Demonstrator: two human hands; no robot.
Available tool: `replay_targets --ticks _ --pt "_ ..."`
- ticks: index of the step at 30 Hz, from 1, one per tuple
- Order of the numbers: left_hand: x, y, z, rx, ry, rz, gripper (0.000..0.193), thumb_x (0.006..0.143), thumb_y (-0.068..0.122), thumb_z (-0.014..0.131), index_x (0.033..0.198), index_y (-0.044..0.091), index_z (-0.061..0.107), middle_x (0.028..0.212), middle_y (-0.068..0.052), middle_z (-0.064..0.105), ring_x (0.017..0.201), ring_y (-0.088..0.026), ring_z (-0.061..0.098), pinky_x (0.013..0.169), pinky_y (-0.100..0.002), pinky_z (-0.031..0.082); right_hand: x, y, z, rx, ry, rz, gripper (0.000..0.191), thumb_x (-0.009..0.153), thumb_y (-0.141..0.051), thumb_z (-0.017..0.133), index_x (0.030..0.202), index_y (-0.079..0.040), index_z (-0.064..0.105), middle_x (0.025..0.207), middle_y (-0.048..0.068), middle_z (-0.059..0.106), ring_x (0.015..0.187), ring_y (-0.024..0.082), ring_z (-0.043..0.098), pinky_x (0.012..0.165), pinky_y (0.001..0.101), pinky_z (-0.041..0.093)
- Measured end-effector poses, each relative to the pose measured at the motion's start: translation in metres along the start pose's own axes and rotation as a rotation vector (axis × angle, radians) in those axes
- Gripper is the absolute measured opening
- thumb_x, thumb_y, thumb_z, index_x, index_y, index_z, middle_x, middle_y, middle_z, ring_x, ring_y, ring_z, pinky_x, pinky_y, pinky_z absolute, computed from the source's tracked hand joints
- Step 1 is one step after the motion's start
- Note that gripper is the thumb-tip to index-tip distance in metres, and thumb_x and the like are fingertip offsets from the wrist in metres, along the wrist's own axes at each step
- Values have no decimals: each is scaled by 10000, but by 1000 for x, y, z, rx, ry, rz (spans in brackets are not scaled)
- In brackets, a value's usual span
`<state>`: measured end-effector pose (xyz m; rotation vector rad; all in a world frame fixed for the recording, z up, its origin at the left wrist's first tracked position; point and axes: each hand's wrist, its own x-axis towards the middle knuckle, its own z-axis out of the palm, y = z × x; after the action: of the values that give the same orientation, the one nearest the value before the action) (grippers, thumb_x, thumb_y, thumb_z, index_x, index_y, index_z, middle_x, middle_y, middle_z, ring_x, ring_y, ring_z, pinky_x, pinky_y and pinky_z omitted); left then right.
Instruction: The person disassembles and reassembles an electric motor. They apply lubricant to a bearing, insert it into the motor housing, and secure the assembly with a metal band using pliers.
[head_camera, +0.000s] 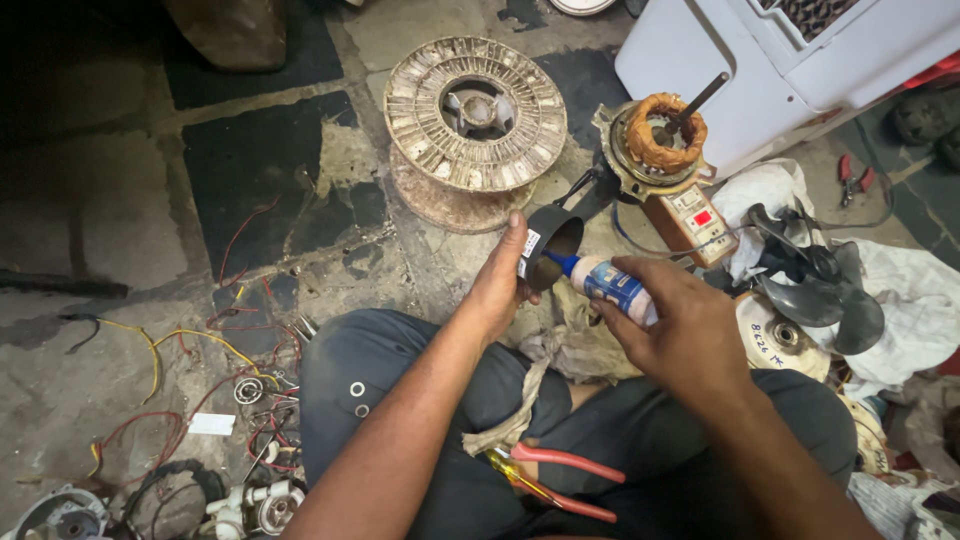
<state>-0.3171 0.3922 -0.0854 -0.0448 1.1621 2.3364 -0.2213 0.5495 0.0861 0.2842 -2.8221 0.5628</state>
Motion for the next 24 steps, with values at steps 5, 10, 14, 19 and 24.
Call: replay_targets --ticks 5,10,14,19,24 --pt "-3 -2 0 10 8 2 728 892 806 446 1117 143 647 812 29 655 667 -67 584 508 -234 429 -2 -2 -2 -25 22 -9 423 792 -204 839 1155 -32 707 1018 162 750 746 288 732 686 383 580" --pt "-6 -1 -2 2 0 -1 744 894 814 444 1110 132 648 820 25 656 674 -67 582 511 -234 426 -3 -5 -1 -11 54 -33 424 811 -218 845 1163 -29 703 1048 154 751 778 288 736 695 377 581" --pt "-12 -2 -6 14 10 -17 764 873 817 439 1148 137 652 839 30 671 693 -65 598 520 -237 430 -8 -9 2 -9 79 -86 428 813 -205 837 1175 -23 697 1064 154 745 818 291 740 702 374 581" --pt "-10 2 -5 6 -2 -41 756 905 786 425 1218 135 646 878 21 685 730 -70 607 540 -240 439 -5 -9 1 -8 9 19 433 794 -211 842 1164 -33 702 1029 152 751 707 274 733 656 369 580" --pt "0 15 2 -238 -55 25 556 987 550 478 1280 100 622 1049 -57 725 895 -165 707 713 -331 589 7 -1 -2 -11 0 17 429 787 -212 836 1158 -42 703 1048 157 750 761 289 740 691 378 585"
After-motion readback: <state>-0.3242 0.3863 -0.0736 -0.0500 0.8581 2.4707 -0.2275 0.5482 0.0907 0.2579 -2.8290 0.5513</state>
